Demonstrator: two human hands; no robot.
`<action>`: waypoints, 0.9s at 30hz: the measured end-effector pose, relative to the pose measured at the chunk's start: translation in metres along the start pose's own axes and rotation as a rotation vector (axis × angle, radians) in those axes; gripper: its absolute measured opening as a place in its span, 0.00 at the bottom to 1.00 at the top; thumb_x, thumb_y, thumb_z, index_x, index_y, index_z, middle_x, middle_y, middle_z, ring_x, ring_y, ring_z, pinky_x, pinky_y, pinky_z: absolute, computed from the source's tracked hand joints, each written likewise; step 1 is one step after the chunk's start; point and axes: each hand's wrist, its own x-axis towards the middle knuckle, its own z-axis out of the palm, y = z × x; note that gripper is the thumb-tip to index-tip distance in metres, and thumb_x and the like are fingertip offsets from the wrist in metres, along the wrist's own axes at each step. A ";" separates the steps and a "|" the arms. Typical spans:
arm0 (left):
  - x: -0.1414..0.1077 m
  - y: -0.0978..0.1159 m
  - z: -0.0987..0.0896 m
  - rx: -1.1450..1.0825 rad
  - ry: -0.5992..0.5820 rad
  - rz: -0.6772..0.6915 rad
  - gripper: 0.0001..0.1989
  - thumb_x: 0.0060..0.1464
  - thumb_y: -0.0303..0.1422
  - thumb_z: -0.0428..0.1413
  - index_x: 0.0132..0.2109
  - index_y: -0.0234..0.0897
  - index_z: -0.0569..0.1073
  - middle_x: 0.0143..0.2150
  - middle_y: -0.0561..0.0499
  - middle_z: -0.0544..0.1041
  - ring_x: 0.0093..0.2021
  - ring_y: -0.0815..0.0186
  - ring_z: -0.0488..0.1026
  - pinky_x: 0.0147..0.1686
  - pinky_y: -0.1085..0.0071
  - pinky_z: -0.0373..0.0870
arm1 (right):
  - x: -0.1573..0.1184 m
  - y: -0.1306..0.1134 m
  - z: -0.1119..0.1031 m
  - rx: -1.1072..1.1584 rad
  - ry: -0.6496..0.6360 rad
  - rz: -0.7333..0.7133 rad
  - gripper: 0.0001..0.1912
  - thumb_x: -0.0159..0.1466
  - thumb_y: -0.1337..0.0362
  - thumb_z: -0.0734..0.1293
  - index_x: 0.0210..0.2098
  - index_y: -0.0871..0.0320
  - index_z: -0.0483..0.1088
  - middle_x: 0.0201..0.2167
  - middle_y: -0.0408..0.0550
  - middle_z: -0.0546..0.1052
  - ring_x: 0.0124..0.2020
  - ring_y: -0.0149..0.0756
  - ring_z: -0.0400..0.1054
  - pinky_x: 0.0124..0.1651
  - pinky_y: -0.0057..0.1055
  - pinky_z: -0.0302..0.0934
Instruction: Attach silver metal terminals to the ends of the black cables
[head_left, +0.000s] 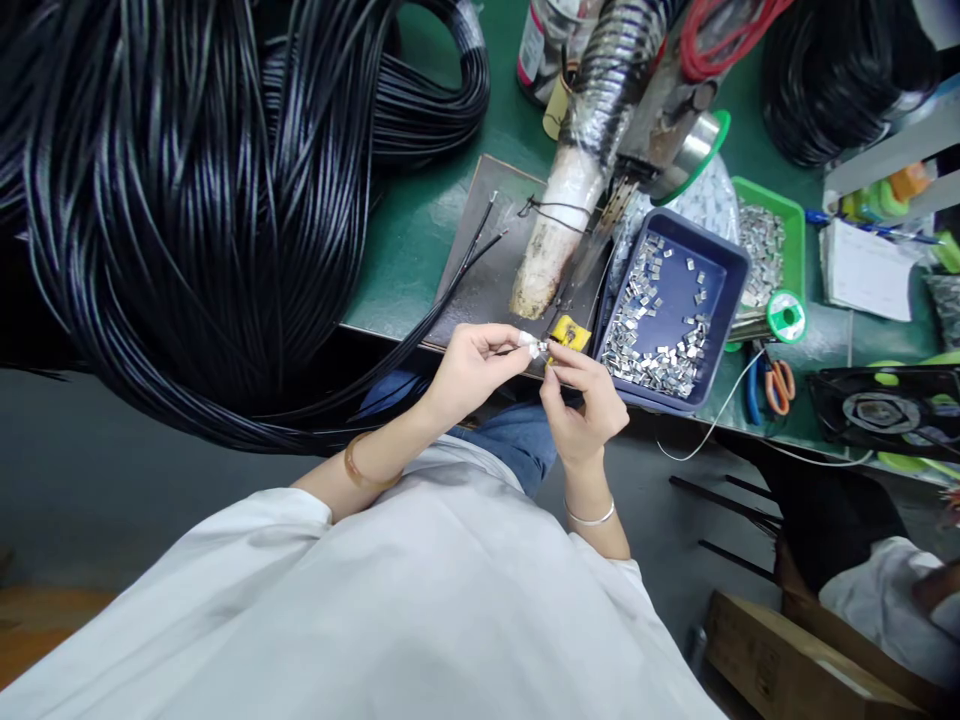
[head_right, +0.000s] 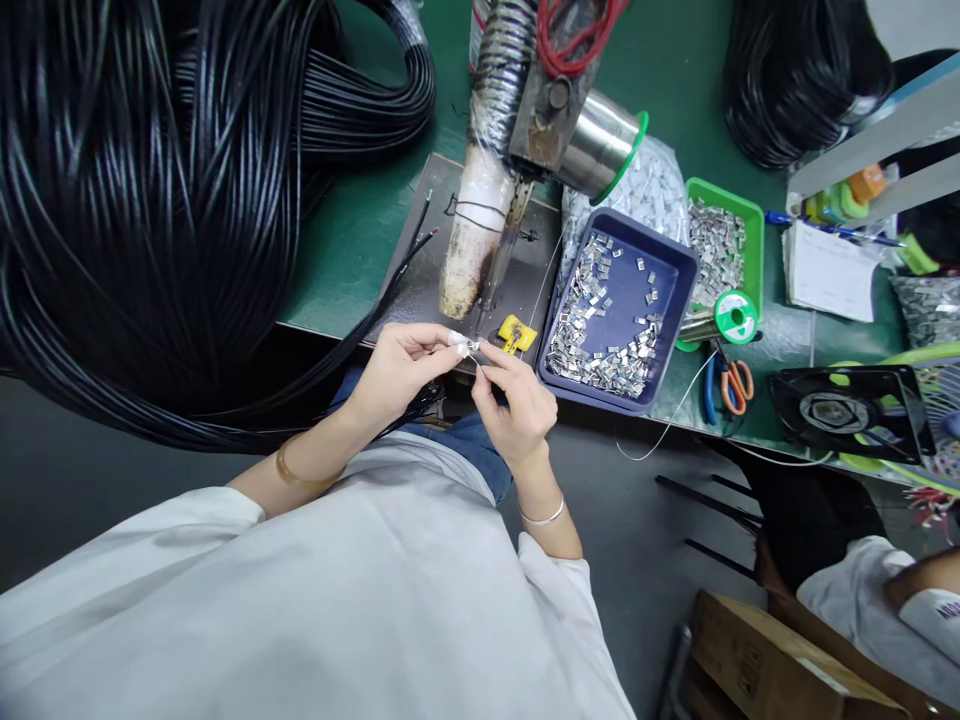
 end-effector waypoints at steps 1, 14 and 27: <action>0.001 0.000 0.000 -0.002 0.012 0.004 0.10 0.42 0.34 0.68 0.29 0.32 0.79 0.28 0.52 0.79 0.30 0.70 0.75 0.35 0.73 0.73 | 0.000 0.000 0.001 -0.007 0.002 0.006 0.09 0.63 0.70 0.68 0.40 0.50 0.71 0.44 0.44 0.82 0.43 0.35 0.79 0.44 0.34 0.76; 0.006 0.004 0.007 0.080 0.087 0.067 0.04 0.43 0.29 0.64 0.30 0.32 0.81 0.28 0.52 0.81 0.28 0.72 0.74 0.31 0.77 0.73 | 0.009 -0.005 0.004 0.028 -0.011 0.121 0.06 0.63 0.70 0.67 0.38 0.52 0.71 0.47 0.47 0.81 0.45 0.37 0.79 0.39 0.34 0.77; 0.004 0.002 0.004 0.147 0.079 0.065 0.05 0.42 0.30 0.63 0.29 0.31 0.80 0.24 0.54 0.76 0.25 0.74 0.70 0.28 0.80 0.71 | 0.010 -0.001 0.002 -0.021 -0.014 0.071 0.07 0.62 0.72 0.69 0.39 0.54 0.72 0.43 0.46 0.81 0.41 0.33 0.79 0.30 0.25 0.72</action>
